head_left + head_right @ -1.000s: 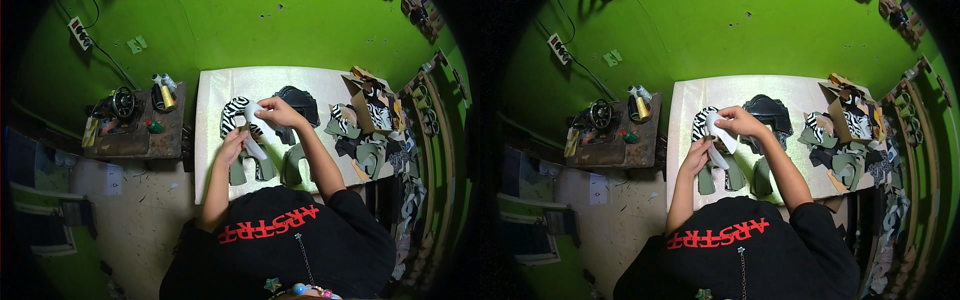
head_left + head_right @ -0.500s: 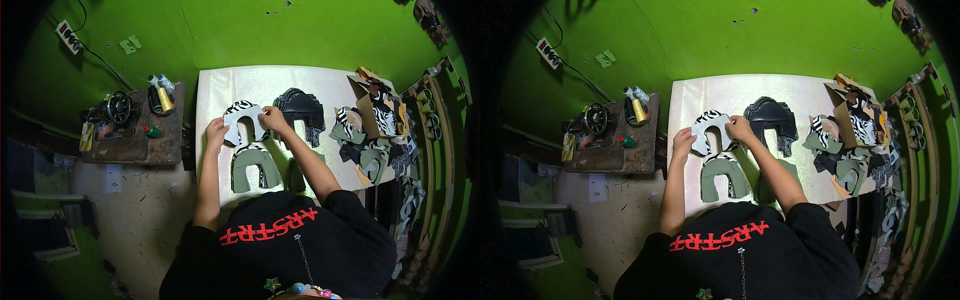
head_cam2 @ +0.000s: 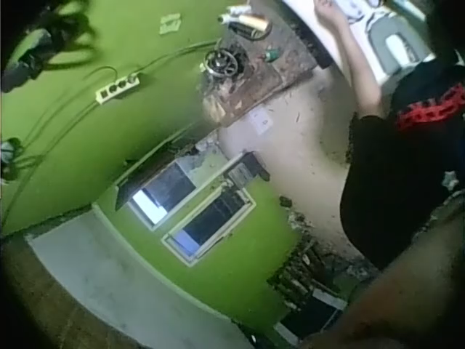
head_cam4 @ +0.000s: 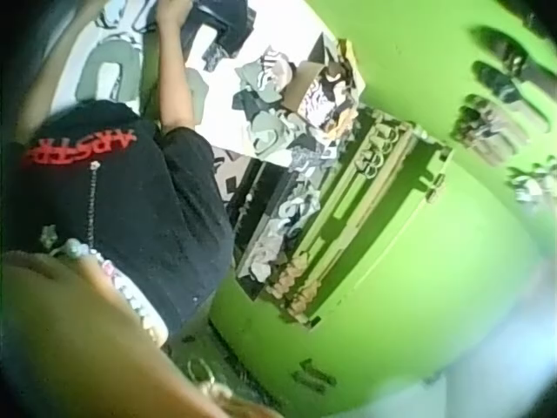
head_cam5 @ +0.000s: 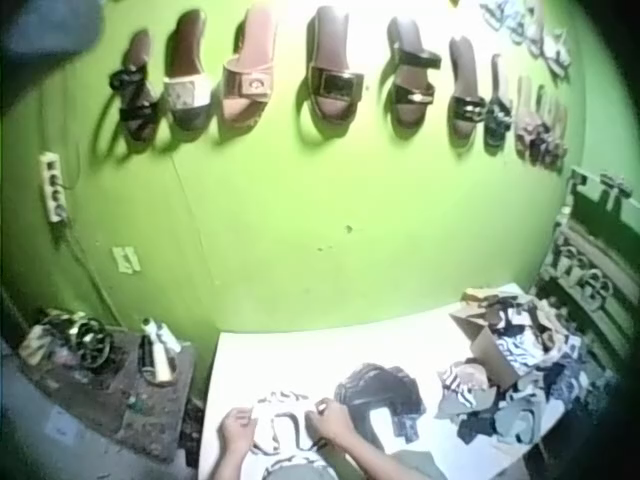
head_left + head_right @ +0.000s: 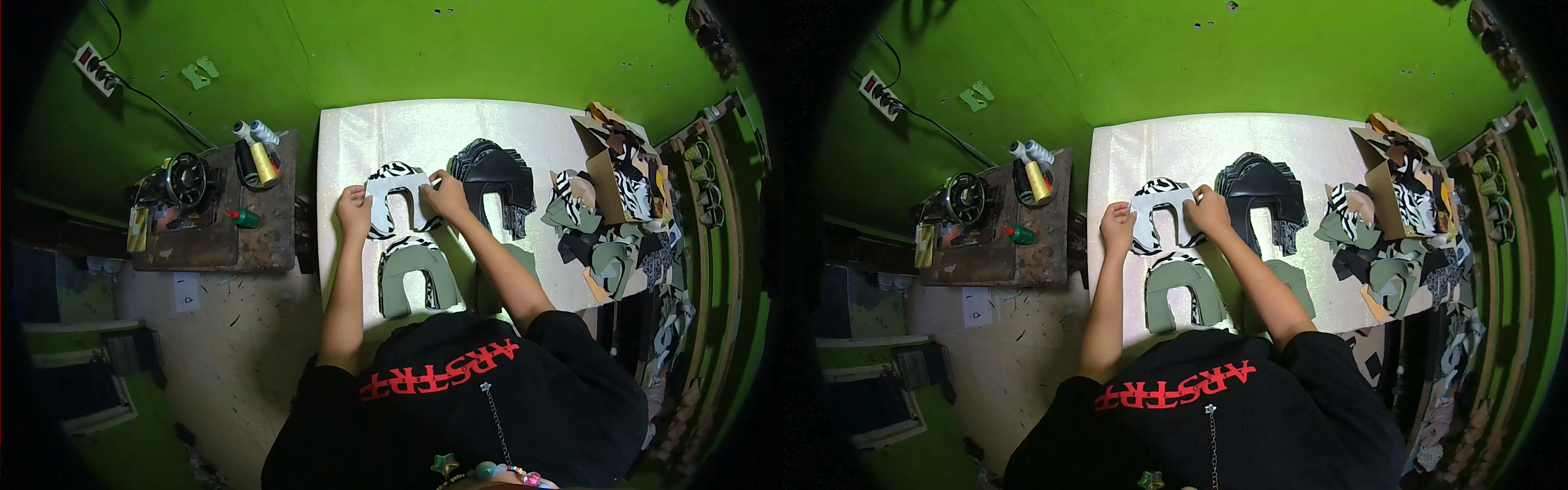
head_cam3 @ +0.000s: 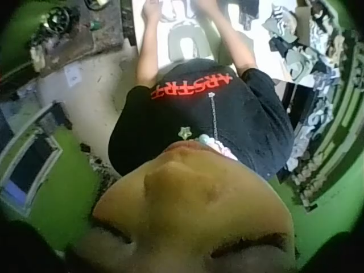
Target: Sorting and inspecting cut-out material pieces for shoe uppers on a workshop table.
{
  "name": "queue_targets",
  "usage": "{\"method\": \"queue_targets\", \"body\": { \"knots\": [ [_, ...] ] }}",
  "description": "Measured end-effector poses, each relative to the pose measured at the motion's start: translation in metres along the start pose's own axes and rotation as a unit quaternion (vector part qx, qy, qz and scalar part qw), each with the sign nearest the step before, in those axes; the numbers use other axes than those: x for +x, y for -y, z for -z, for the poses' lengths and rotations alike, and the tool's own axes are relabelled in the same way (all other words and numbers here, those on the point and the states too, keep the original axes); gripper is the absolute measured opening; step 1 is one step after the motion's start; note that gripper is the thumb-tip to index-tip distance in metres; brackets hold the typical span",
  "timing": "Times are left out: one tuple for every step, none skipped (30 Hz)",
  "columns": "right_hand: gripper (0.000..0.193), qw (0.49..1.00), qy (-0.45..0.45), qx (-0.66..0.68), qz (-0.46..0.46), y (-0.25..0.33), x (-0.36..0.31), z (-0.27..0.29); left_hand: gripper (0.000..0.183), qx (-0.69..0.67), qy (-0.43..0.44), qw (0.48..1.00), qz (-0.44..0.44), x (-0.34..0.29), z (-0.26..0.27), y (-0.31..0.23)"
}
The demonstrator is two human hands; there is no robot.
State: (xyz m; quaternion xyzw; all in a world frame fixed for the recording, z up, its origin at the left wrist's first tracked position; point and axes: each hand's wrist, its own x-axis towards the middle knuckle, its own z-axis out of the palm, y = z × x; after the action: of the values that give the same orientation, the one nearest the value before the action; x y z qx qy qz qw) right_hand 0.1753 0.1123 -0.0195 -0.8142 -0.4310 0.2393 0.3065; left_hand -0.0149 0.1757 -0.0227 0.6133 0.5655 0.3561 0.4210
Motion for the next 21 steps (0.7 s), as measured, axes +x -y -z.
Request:
{"method": "queue_targets", "body": {
  "knots": [
    [0.034, 0.999, -0.041, 0.013, 0.020, 0.001, -0.002, 0.000, 0.027, 0.050, -0.029, 0.998, -0.036, -0.002, 0.001, 0.000],
    [0.035, 0.995, -0.083, 0.025, 0.039, 0.002, -0.004, 0.000, 0.027, 0.050, -0.030, 0.998, -0.037, -0.003, 0.001, 0.001],
    [0.035, 0.995, -0.083, 0.025, 0.039, 0.006, -0.006, 0.003, 0.025, 0.102, -0.070, 0.988, -0.096, -0.005, 0.002, 0.002],
    [0.032, 0.995, -0.063, 0.065, 0.030, 0.010, -0.009, 0.007, 0.023, 0.154, -0.110, 0.970, -0.154, -0.008, 0.003, 0.002],
    [0.029, 0.993, -0.044, 0.104, 0.021, 0.014, -0.012, 0.009, 0.023, 0.154, -0.111, 0.970, -0.153, -0.012, 0.003, 0.003],
    [0.029, 0.993, -0.046, 0.105, 0.021, 0.011, -0.010, 0.006, 0.022, 0.032, -0.018, 0.997, -0.072, -0.021, 0.003, -0.012],
    [0.031, 0.977, -0.051, 0.203, 0.041, 0.010, -0.009, 0.001, 0.020, -0.091, 0.075, 0.993, 0.012, -0.028, 0.001, -0.023],
    [0.035, 0.951, -0.055, 0.299, 0.061, 0.008, -0.008, -0.002, 0.018, -0.122, 0.129, 0.984, 0.004, -0.031, -0.007, -0.015],
    [0.035, 0.950, -0.057, 0.300, 0.060, 0.009, -0.010, 0.001, 0.021, -0.151, 0.217, 0.961, 0.074, -0.041, -0.007, -0.030],
    [0.040, 0.850, 0.033, 0.526, 0.005, 0.017, -0.016, 0.009, 0.025, -0.140, 0.289, 0.942, 0.098, -0.048, -0.007, -0.039],
    [0.046, 0.687, 0.121, 0.714, -0.051, 0.025, -0.021, 0.016, 0.030, -0.113, 0.352, 0.920, 0.134, -0.054, -0.007, -0.049],
    [0.053, 0.658, 0.091, 0.745, -0.053, 0.038, -0.027, 0.019, 0.028, -0.138, 0.384, 0.899, 0.161, -0.062, -0.005, -0.060],
    [0.053, 0.594, 0.096, 0.798, -0.044, 0.042, -0.031, 0.022, 0.027, -0.162, 0.416, 0.875, 0.187, -0.067, -0.004, -0.066],
    [0.056, 0.573, 0.116, 0.811, -0.016, 0.039, -0.032, 0.022, 0.027, -0.161, 0.416, 0.876, 0.185, -0.069, -0.006, -0.065],
    [0.058, 0.552, 0.137, 0.822, 0.012, 0.039, -0.033, 0.022, 0.024, -0.193, 0.410, 0.877, 0.160, -0.070, -0.007, -0.062],
    [0.058, 0.552, 0.138, 0.822, 0.014, 0.038, -0.035, 0.023, 0.021, -0.224, 0.403, 0.877, 0.136, -0.071, -0.008, -0.060],
    [0.056, 0.584, 0.127, 0.801, 0.024, 0.038, -0.037, 0.024, 0.021, -0.224, 0.403, 0.877, 0.133, -0.070, -0.007, -0.057],
    [0.053, 0.616, 0.115, 0.779, 0.033, 0.038, -0.037, 0.026, 0.018, -0.218, 0.364, 0.897, 0.123, -0.068, -0.005, -0.057],
    [0.053, 0.616, 0.115, 0.779, 0.036, 0.036, -0.036, 0.028, 0.016, -0.213, 0.325, 0.915, 0.111, -0.066, -0.003, -0.056],
    [0.050, 0.701, 0.095, 0.706, 0.043, 0.033, -0.034, 0.030, 0.016, -0.194, 0.301, 0.928, 0.100, -0.064, 0.000, -0.055],
    [0.048, 0.776, 0.073, 0.624, 0.050, 0.027, -0.030, 0.032, 0.016, -0.194, 0.302, 0.928, 0.098, -0.063, 0.002, -0.054]
  ]
}}
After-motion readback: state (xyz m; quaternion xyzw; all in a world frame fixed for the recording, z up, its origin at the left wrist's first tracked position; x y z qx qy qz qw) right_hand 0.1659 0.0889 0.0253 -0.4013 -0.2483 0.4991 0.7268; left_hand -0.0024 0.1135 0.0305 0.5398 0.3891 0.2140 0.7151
